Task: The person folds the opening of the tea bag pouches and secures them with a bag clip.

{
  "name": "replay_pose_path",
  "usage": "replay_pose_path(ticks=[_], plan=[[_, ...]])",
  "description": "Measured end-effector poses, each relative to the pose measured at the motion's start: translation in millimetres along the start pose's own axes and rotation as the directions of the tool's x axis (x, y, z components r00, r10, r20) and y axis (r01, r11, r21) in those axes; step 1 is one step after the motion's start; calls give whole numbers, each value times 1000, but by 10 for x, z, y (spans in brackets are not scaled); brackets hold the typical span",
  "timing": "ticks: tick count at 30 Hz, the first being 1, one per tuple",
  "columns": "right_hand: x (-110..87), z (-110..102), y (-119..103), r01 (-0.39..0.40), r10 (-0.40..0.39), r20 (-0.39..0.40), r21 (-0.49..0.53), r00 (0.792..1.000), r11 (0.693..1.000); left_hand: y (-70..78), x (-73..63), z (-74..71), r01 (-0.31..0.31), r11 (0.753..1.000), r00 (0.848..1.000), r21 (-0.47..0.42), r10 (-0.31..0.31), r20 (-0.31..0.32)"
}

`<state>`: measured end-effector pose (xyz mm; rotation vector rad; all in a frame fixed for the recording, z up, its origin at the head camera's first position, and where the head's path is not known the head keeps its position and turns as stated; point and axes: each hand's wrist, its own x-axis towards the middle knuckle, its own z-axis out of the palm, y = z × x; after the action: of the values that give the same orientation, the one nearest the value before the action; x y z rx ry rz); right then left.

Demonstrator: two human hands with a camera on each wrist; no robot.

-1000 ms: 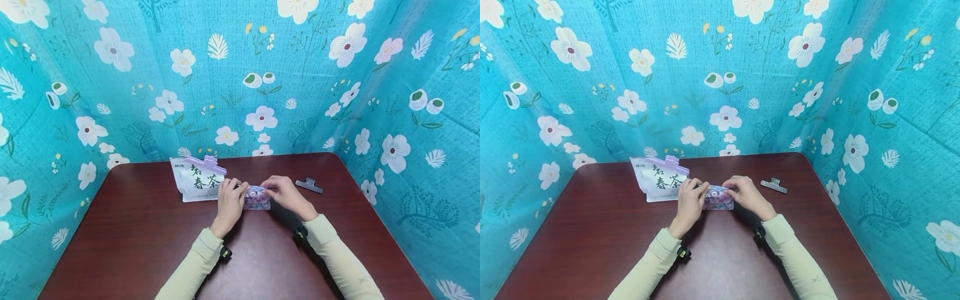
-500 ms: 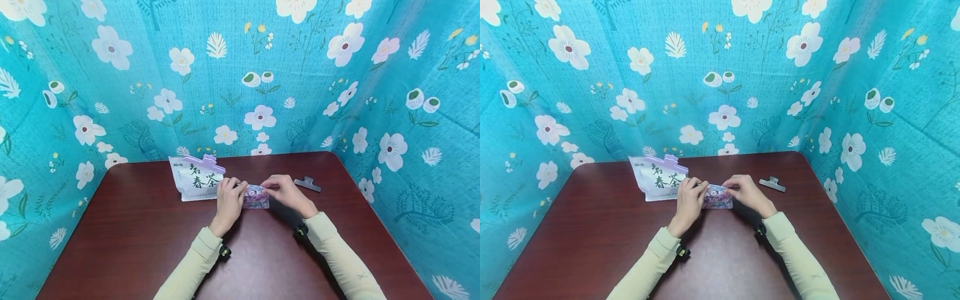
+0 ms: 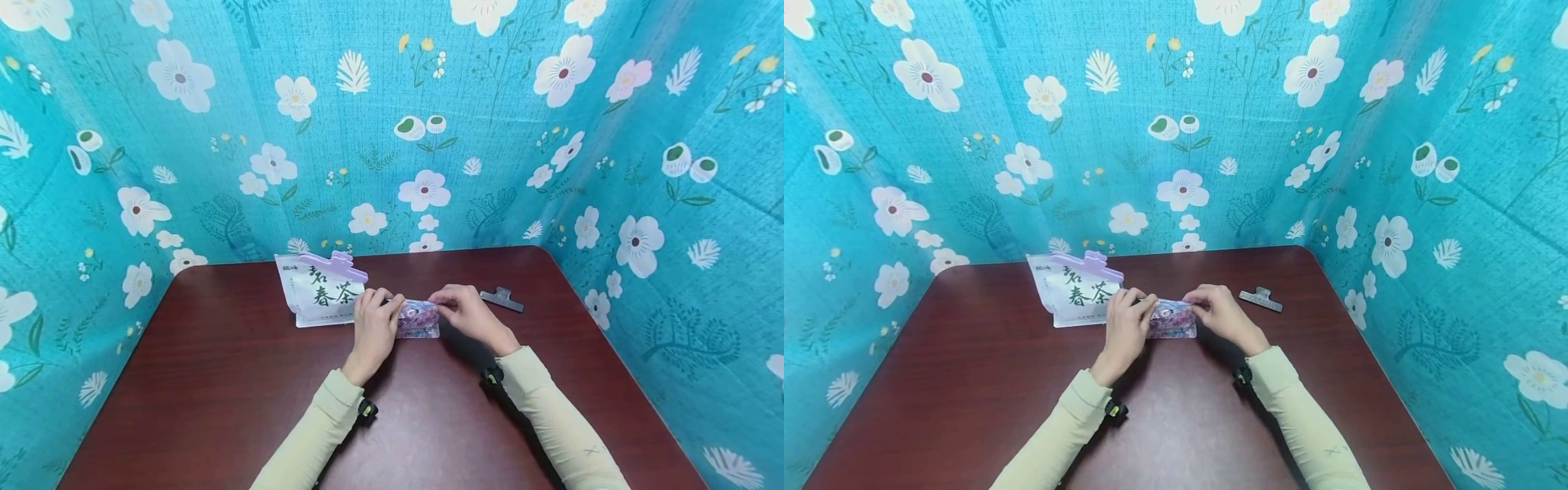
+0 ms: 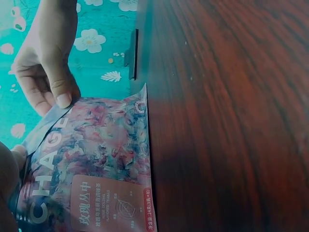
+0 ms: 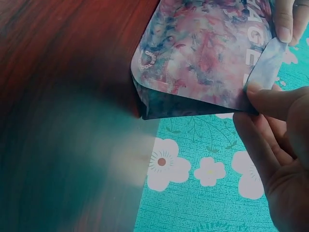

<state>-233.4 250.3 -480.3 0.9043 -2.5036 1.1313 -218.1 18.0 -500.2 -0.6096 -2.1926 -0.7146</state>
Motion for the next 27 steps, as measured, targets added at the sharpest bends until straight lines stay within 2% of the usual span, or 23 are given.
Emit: replay_pose_path(ticks=[4,8,18,22,27], plan=[[2,21,13,34,-34,-17,-38,999,999,1,8,-5,-9,1000,1000,-15,9,-16],[-10,25,10,43,-43,3,-33,999,999,4,5,-16,-7,1000,1000,-15,7,-16],[-42,-24,-128,-39,32,64,97,997,994,26,-33,-84,2,1000,1000,-15,-1,26],[-2,35,-170,-6,0,65,90,998,996,31,-36,-96,6,1000,1000,-18,-6,28],[39,123,-168,85,-85,8,-1,996,996,47,-26,-121,-6,999,1000,-36,6,7]])
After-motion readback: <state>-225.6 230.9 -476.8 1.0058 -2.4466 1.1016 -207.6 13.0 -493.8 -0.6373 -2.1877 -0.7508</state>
